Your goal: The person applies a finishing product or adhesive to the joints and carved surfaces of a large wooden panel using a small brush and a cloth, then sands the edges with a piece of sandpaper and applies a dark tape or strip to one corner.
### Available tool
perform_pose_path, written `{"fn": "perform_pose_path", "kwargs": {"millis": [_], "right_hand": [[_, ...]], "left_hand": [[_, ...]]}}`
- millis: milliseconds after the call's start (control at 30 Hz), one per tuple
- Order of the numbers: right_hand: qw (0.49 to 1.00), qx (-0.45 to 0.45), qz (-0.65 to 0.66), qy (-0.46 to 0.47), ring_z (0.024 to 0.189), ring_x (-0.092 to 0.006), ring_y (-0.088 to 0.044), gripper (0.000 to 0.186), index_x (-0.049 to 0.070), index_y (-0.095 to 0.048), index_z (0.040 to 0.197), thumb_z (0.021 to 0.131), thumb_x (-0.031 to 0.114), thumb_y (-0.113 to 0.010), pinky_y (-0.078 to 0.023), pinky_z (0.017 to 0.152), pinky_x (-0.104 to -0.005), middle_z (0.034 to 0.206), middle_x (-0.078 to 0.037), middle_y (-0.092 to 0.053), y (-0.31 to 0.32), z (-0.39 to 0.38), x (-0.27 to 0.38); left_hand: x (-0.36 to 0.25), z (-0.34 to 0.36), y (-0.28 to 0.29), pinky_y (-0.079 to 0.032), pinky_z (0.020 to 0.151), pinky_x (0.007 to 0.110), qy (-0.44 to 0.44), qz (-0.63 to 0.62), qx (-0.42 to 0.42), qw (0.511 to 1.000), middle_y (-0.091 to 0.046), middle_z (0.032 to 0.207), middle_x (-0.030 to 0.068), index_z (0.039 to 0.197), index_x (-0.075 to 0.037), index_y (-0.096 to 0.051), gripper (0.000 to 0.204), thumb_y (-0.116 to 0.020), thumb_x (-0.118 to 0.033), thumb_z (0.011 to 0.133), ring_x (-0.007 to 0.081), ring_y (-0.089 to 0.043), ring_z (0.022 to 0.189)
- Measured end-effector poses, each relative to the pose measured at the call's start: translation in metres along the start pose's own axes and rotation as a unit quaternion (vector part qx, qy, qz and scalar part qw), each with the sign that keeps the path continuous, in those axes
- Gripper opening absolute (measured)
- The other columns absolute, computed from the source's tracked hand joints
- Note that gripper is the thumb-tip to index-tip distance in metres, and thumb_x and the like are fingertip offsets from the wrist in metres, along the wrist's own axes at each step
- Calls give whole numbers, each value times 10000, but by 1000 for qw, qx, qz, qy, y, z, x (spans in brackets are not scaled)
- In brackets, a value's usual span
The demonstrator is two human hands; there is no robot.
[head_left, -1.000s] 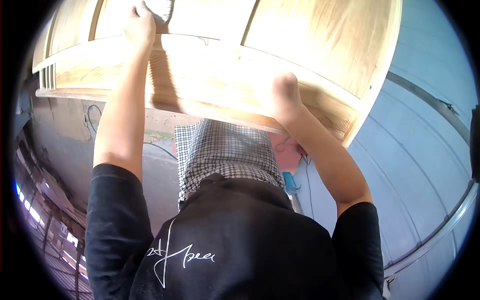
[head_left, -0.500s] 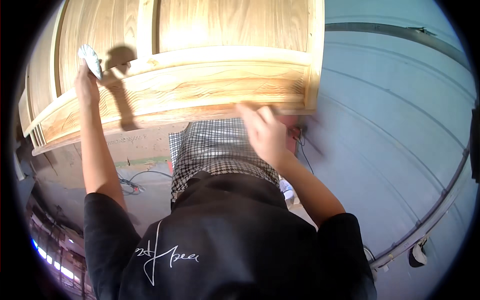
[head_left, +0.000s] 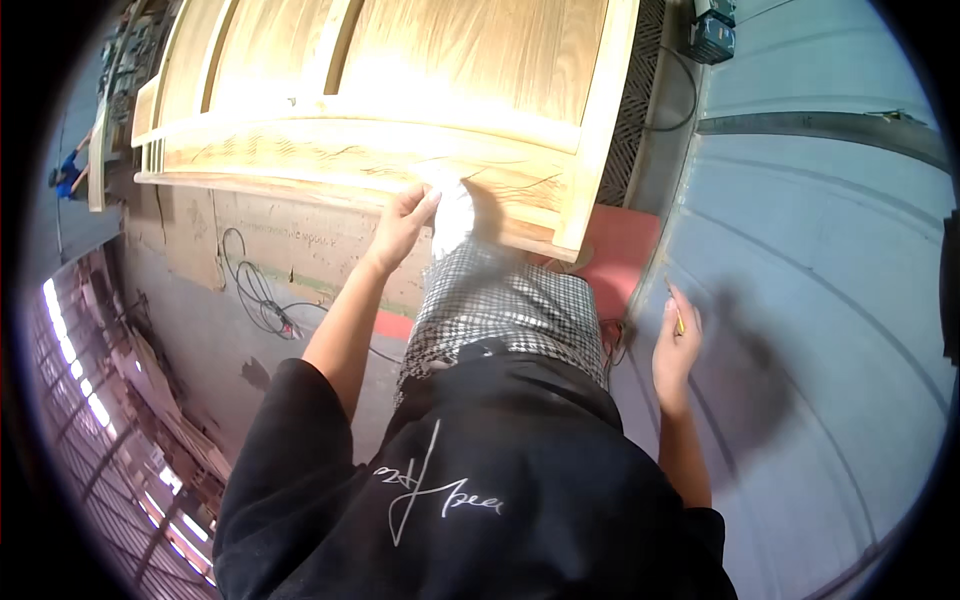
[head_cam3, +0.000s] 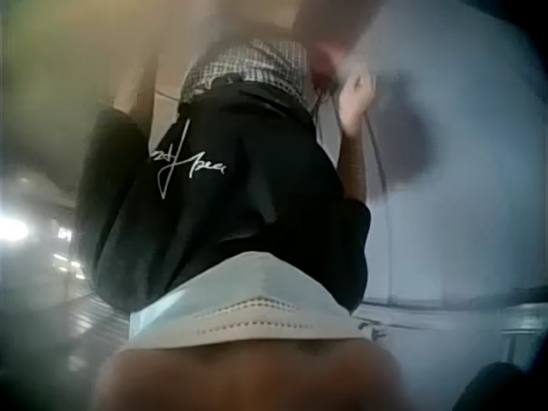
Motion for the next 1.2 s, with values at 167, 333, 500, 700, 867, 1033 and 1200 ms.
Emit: {"fn": "perform_pose_path", "kwargs": {"millis": [167, 333, 500, 700, 867, 1033, 1200], "right_hand": [[999, 37, -1, 13, 965, -178, -644, 264, 2, -674, 1241, 1025, 101, -558, -499, 873, -295, 1069, -126, -684, 12, 29, -15], [990, 84, 110, 11, 1053, -191, -657, 270, -19, -670, 1239, 1027, 104, -557, -502, 934, -313, 1142, -126, -701, -21, 62, 42], [967, 158, 200, 24, 828, -86, -611, 270, -15, -673, 1250, 1032, 124, -594, -498, 767, -230, 1041, -45, -710, -78, 79, 105], [948, 224, 223, 16, 688, -52, -546, 285, -9, -673, 1244, 1040, 165, -578, -454, 627, -216, 809, 10, -629, -89, 94, 221], [940, 284, 187, 39, 664, -73, -557, 271, -19, -672, 1214, 1044, 151, -547, -465, 635, -237, 742, -3, -605, -75, 121, 255], [937, 281, 208, 6, 626, -51, -525, 251, -17, -686, 1156, 1041, 176, -573, -442, 616, -215, 705, 11, -591, -83, 173, 256], [935, 296, 193, 27, 594, -38, -509, 261, -1, -685, 1171, 1047, 195, -564, -404, 565, -204, 698, 7, -604, -102, 261, 265]], "left_hand": [[9, -2, 21, -504, 718, 232, -14, -72, -113, 991, -699, 948, -24, 1154, -35, -695, 242, -591, -217, 1033, 47, -616, 825], [-2, -12, 57, -506, 579, 228, -10, -52, -194, 980, -670, 795, -28, 1030, -79, -686, 229, -570, -276, 1039, 62, -618, 645], [17, -60, 105, -479, 518, 211, -6, -15, -198, 980, -619, 728, -31, 927, -79, -652, 268, -556, -302, 1042, 57, -599, 587], [-13, -131, 139, -417, 587, 227, -17, 58, -237, 970, -542, 715, -41, 785, -45, -598, 281, -602, -219, 1006, 48, -497, 649], [1, -165, 143, -431, 614, 224, 65, -43, -255, 964, -586, 743, -54, 886, -51, -665, 236, -612, -243, 1012, 45, -520, 669], [-16, -156, 133, -432, 713, 212, 23, -148, -341, 928, -628, 868, -44, 960, -29, -679, 249, -597, -254, 1028, 41, -541, 783], [-81, -100, 102, -408, 720, 225, -70, -215, -459, 859, -546, 820, -64, 926, -65, -645, 242, -557, -250, 1053, 45, -491, 771]]}}
Point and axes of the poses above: each hand's wrist, its own z-axis towards the middle knuckle, its own y-axis out of the back of the hand, x = y × z, the point moved 4 cm from there along z, towards the middle knuckle
